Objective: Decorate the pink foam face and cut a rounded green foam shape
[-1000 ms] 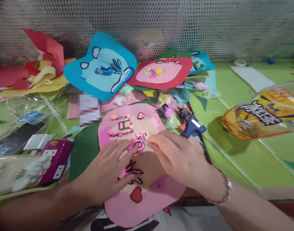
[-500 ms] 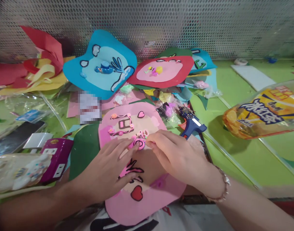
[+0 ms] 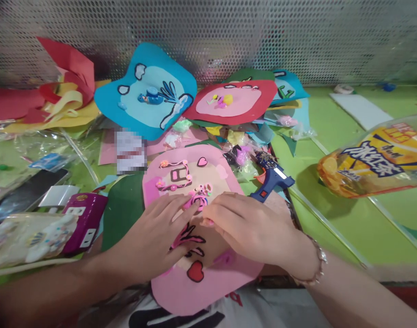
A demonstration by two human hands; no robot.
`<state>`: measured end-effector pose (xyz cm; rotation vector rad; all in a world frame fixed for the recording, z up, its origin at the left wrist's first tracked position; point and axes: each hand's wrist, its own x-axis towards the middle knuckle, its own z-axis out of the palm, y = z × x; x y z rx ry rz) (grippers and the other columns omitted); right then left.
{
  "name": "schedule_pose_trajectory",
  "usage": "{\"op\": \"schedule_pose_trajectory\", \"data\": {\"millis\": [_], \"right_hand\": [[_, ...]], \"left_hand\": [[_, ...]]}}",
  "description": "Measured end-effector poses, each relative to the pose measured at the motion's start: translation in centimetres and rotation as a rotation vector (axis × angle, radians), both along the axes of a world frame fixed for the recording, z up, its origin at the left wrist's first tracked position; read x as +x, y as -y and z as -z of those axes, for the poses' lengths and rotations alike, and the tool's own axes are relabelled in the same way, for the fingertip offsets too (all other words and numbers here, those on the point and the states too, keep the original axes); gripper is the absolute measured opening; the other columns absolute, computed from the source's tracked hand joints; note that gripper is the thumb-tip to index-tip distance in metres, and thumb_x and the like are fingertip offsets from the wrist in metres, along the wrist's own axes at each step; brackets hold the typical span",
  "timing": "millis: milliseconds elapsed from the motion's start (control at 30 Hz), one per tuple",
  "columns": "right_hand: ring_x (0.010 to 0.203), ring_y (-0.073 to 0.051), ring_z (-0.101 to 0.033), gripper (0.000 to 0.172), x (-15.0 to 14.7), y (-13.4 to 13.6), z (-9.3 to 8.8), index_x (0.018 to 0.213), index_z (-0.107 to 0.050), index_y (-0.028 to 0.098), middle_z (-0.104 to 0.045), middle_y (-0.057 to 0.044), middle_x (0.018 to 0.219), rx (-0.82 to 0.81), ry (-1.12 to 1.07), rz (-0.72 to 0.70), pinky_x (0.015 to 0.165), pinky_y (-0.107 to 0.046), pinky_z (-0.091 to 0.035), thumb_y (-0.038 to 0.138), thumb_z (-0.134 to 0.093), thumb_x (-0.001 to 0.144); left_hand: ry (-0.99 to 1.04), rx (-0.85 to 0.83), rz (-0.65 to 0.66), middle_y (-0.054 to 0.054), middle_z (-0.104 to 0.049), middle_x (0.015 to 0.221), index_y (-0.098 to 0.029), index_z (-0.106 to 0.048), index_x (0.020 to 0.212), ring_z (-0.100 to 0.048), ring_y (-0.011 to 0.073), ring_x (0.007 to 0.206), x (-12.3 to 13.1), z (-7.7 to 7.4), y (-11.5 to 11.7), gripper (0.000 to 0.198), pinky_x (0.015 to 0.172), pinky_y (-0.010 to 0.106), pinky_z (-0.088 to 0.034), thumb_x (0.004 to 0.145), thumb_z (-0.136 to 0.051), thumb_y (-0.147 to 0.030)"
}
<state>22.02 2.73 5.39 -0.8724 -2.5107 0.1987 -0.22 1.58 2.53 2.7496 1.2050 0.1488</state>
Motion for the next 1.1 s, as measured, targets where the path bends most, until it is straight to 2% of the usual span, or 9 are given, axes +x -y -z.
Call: {"op": "schedule_pose_trajectory", "data": {"millis": [100, 267, 333, 433, 600, 800, 933, 1000, 1100], "right_hand": [[0.077, -0.013, -0.06, 0.018, 0.0, 0.0, -0.3, 0.091, -0.059, 0.02, -0.064, -0.004, 0.082, 0.037, -0.054, -0.045, 0.067, -0.025, -0.048, 0.015, -0.042, 0.09], [0.084, -0.017, -0.06, 0.021, 0.2, 0.1, -0.9, 0.081, -0.054, 0.022, -0.061, -0.005, 0.083, 0.143, -0.29, 0.061, 0.071, -0.032, -0.048, 0.02, -0.037, 0.093], [0.075, -0.016, -0.06, 0.024, 0.3, 0.0, -0.6, 0.079, -0.053, 0.021, -0.061, -0.004, 0.079, 0.05, -0.209, 0.143, 0.063, -0.029, -0.046, 0.023, -0.034, 0.094], [0.06, -0.013, -0.054, 0.023, 0.1, -0.7, 0.4, 0.084, -0.058, 0.019, -0.06, -0.002, 0.072, -0.094, 0.08, 0.263, 0.054, -0.025, -0.041, 0.023, -0.038, 0.093], [0.076, -0.018, -0.056, 0.026, 0.0, -2.0, 1.7, 0.103, -0.061, 0.016, -0.062, -0.007, 0.086, -0.061, 0.233, 0.129, 0.067, -0.03, -0.045, 0.01, -0.04, 0.088], [0.072, -0.016, -0.054, 0.043, 0.0, -2.4, 2.0, 0.115, -0.057, 0.015, -0.06, -0.003, 0.077, -0.002, 0.338, 0.07, 0.067, -0.029, -0.042, -0.002, -0.042, 0.079], [0.068, -0.014, -0.053, 0.038, -0.4, -2.1, 1.8, 0.103, -0.06, 0.019, -0.061, -0.002, 0.078, -0.015, 0.348, 0.135, 0.059, -0.027, -0.036, -0.003, -0.041, 0.078], [0.067, -0.014, -0.052, 0.031, -0.5, -2.0, 1.7, 0.092, -0.062, 0.019, -0.061, -0.003, 0.079, -0.04, 0.387, 0.156, 0.059, -0.027, -0.035, -0.002, -0.043, 0.079], [0.067, -0.015, -0.049, 0.03, -0.4, -2.1, 1.6, 0.089, -0.062, 0.02, -0.059, -0.002, 0.078, -0.048, 0.427, 0.152, 0.06, -0.029, -0.033, -0.001, -0.043, 0.08]], "left_hand": [[0.009, -0.004, -0.01, 0.013, -0.045, 0.134, -0.018, -0.041, 0.133, -0.039, 0.0277, 0.125, 0.0, 0.0, 0.0, 0.056, 0.104, 0.045, -0.033, 0.083, -0.053, -0.041], [0.013, -0.016, -0.012, 0.013, -0.045, 0.134, -0.017, -0.04, 0.134, -0.039, 0.0272, 0.125, 0.0, 0.1, 0.0, 0.055, 0.104, 0.045, -0.032, 0.085, -0.051, -0.04], [0.016, -0.018, -0.007, 0.013, -0.045, 0.134, -0.017, -0.041, 0.133, -0.039, 0.0274, 0.124, 0.0, 0.1, 0.0, 0.056, 0.104, 0.045, -0.032, 0.085, -0.049, -0.045], [0.014, -0.02, -0.003, 0.013, -0.047, 0.132, -0.017, -0.04, 0.134, -0.04, 0.0272, 0.123, 0.0, 0.1, 0.0, 0.059, 0.102, 0.044, -0.034, 0.087, -0.043, -0.051], [0.003, -0.02, 0.001, 0.013, -0.047, 0.132, -0.018, -0.04, 0.135, -0.042, 0.0269, 0.12, 0.0, 0.2, -0.1, 0.058, 0.101, 0.044, -0.034, 0.088, -0.04, -0.051], [-0.013, 0.009, 0.004, 0.013, -0.047, 0.131, -0.018, -0.04, 0.136, -0.041, 0.0274, 0.12, -0.1, 0.5, 0.0, 0.06, 0.101, 0.044, -0.033, 0.087, -0.041, -0.052], [-0.032, 0.045, 0.014, 0.014, -0.048, 0.13, -0.017, -0.041, 0.136, -0.04, 0.0286, 0.122, -0.2, 0.6, 0.0, 0.06, 0.102, 0.045, -0.032, 0.087, -0.041, -0.052], [-0.038, 0.056, 0.019, 0.014, -0.048, 0.13, -0.017, -0.041, 0.136, -0.04, 0.0288, 0.122, -0.2, 0.6, 0.0, 0.06, 0.102, 0.045, -0.032, 0.087, -0.041, -0.052], [-0.039, 0.056, 0.014, 0.014, -0.049, 0.13, -0.017, -0.041, 0.136, -0.04, 0.0289, 0.122, -0.2, 0.6, 0.0, 0.06, 0.102, 0.045, -0.032, 0.087, -0.041, -0.052]]}}
